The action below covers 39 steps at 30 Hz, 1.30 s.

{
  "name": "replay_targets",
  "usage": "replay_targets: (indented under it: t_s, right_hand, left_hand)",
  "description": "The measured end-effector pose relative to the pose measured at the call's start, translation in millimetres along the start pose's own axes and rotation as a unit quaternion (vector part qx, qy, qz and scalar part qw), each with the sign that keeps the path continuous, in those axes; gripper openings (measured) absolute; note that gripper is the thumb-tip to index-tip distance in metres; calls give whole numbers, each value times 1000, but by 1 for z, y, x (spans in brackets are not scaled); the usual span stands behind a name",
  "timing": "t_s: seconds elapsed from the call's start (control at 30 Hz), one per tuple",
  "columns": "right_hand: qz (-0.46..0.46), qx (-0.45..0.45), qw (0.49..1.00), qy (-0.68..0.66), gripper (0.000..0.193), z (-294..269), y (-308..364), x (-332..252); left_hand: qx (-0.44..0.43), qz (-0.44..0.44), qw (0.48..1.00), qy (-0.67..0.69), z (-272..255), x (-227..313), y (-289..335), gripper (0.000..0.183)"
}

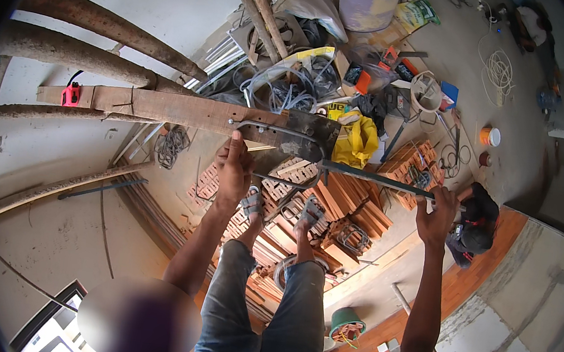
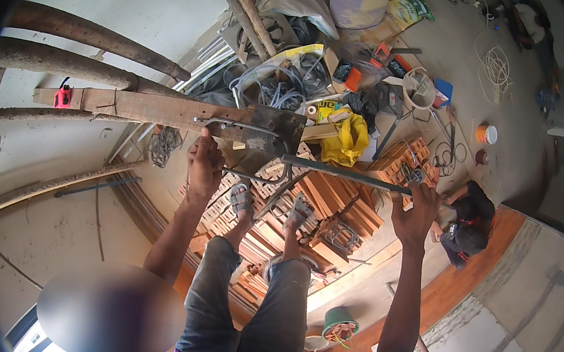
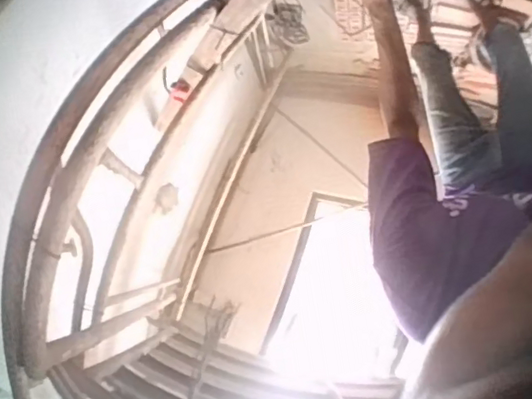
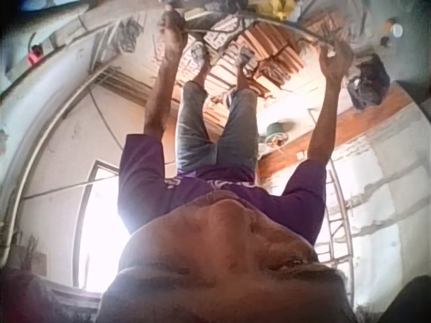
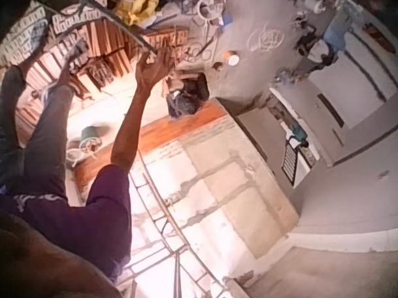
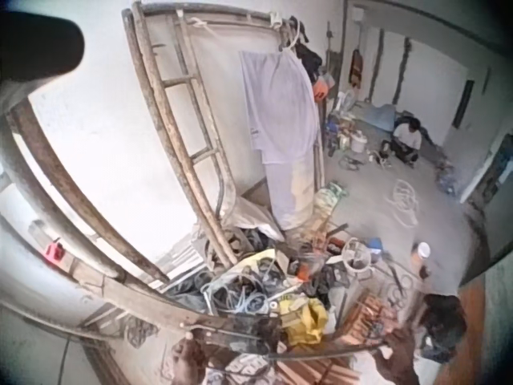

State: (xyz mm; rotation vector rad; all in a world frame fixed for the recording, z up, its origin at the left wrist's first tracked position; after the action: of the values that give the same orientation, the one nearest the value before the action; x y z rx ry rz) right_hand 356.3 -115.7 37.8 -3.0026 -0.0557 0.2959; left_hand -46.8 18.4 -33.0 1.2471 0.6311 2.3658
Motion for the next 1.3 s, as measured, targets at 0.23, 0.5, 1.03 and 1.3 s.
replay_targets:
  t_s: [0.23, 0.5, 1.03, 1.3]
  right_hand:
    - [72, 18, 997, 0, 32, 13, 32, -25]
    - [134, 67, 989, -11, 29, 28, 63, -58]
    - [378, 129, 774, -491, 26, 107, 100, -128]
    - [357, 250, 799, -415, 52, 16, 89, -92]
  left_hand:
    - [9, -5, 1000, 1, 1, 1, 0, 45]
    - [1, -11, 1000, -5, -1, 0, 0, 45]
    - [6, -214, 974, 78, 7, 39, 14, 25]
    - [-102, -237, 946, 195, 11, 44, 26, 25]
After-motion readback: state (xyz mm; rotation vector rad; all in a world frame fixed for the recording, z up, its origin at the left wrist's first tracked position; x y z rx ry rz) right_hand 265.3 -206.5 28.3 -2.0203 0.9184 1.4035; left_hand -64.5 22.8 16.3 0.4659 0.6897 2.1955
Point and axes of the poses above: each hand's wrist, its own y-axis away from the middle knuckle, its own z-axis out of the palm, x = y × z, the point moved 2 cm from there along -y, towards the middle knuckle, and after that the axes turned 13 degrees about -z, right-handed, at the moved point
